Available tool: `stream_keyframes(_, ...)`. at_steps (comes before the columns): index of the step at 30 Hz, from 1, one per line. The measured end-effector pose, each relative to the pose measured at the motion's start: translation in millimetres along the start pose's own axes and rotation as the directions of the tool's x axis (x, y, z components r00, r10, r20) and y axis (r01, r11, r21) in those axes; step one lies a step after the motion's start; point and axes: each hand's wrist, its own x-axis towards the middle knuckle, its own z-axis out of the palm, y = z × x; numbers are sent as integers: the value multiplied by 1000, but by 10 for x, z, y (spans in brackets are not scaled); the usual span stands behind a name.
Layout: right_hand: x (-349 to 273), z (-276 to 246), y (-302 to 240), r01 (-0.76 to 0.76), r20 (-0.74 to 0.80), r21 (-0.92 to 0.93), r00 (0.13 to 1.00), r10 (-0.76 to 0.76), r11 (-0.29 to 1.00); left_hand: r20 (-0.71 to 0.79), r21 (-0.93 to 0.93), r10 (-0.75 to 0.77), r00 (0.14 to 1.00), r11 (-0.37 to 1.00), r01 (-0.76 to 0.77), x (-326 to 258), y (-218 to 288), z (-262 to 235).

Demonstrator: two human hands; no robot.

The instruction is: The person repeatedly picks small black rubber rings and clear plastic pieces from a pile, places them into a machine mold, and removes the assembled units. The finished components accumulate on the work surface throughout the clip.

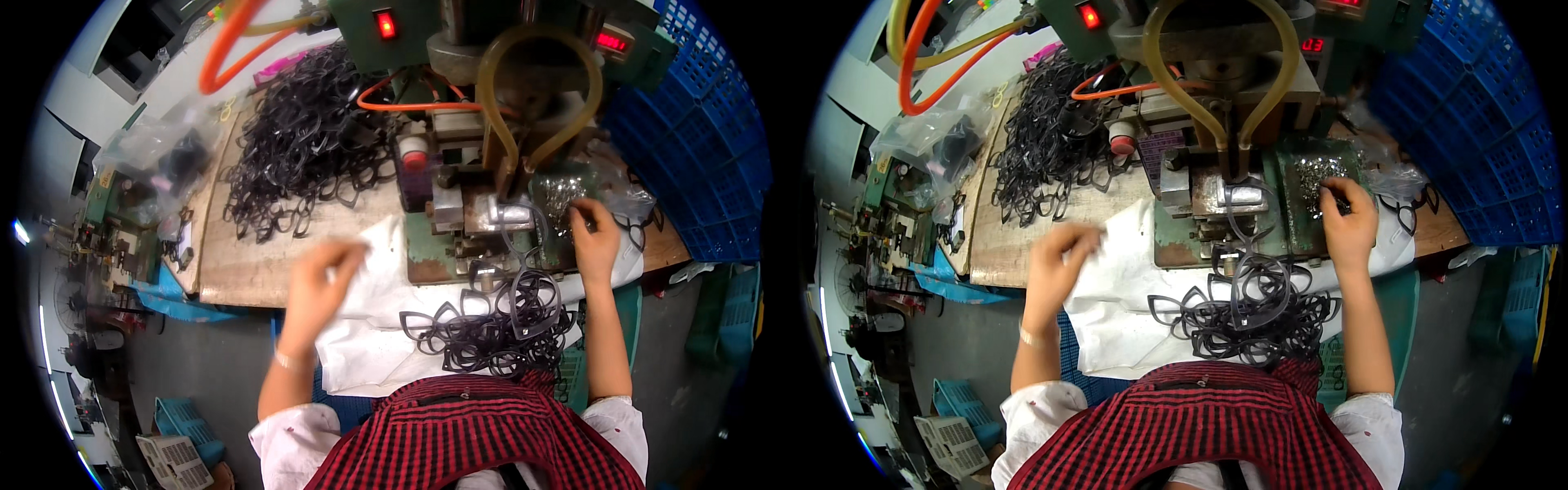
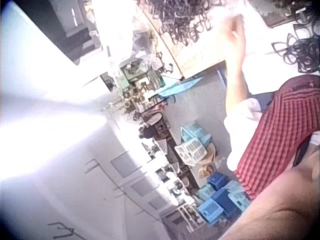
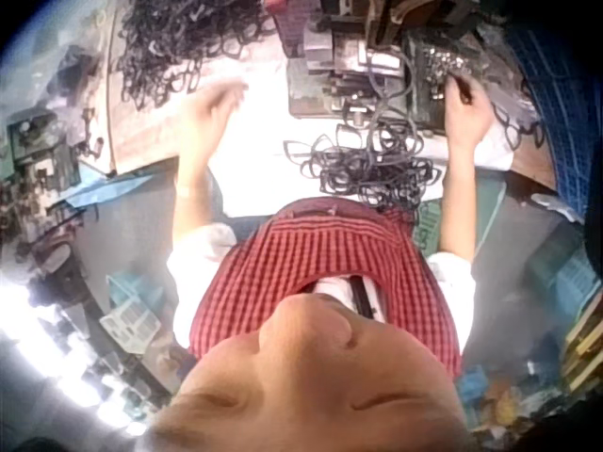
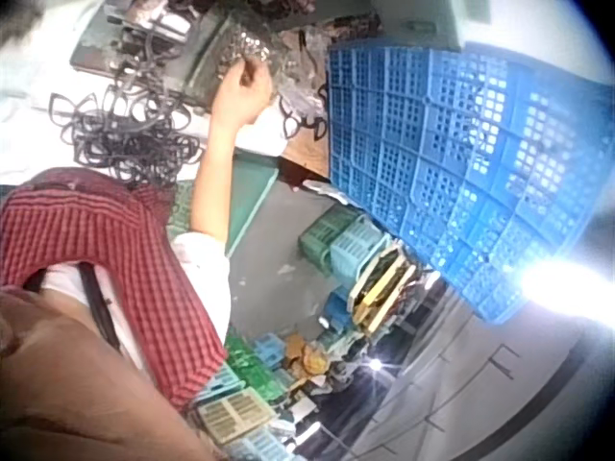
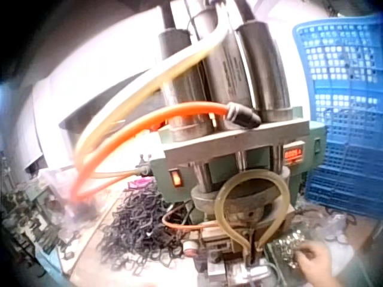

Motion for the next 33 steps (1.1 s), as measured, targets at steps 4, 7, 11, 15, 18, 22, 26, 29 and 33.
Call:
stream_keyframes(4,106,208,-245,13,67,43,998,-15,999,-28,675,390,921,687,-270,1020,-690,120)
stream_keyframes(7,95,220,-261,-38,88,59,996,33,998,26,836,417,909,489,-248,1364,-1317,254)
stream_keyframes(11,-187,-187,69,-57,-43,20,997,57,998,18,816,401,916,524,-245,1201,-1481,257)
stream_keyframes(15,-400,-584,11,-155,3,58,988,155,986,45,631,254,966,743,-224,880,-1531,19)
stream_keyframes(18,-233,-500,-549,-63,184,194,983,27,979,19,660,152,988,740,-127,743,-1392,-81)
stream_keyframes(22,179,-57,-1081,63,231,298,964,-136,953,-124,782,273,954,619,-75,691,-1135,89)
stream_keyframes(26,205,287,-1098,-47,221,492,972,-73,869,-274,740,326,905,672,-18,640,-1318,267)
stream_keyframes(29,198,324,-1063,-64,222,549,973,-71,834,-340,699,351,872,715,-16,707,-1461,246)
stream_keyframes(33,167,370,-1164,-184,304,704,951,-56,686,-453,417,286,845,905,-83,913,-1506,152)
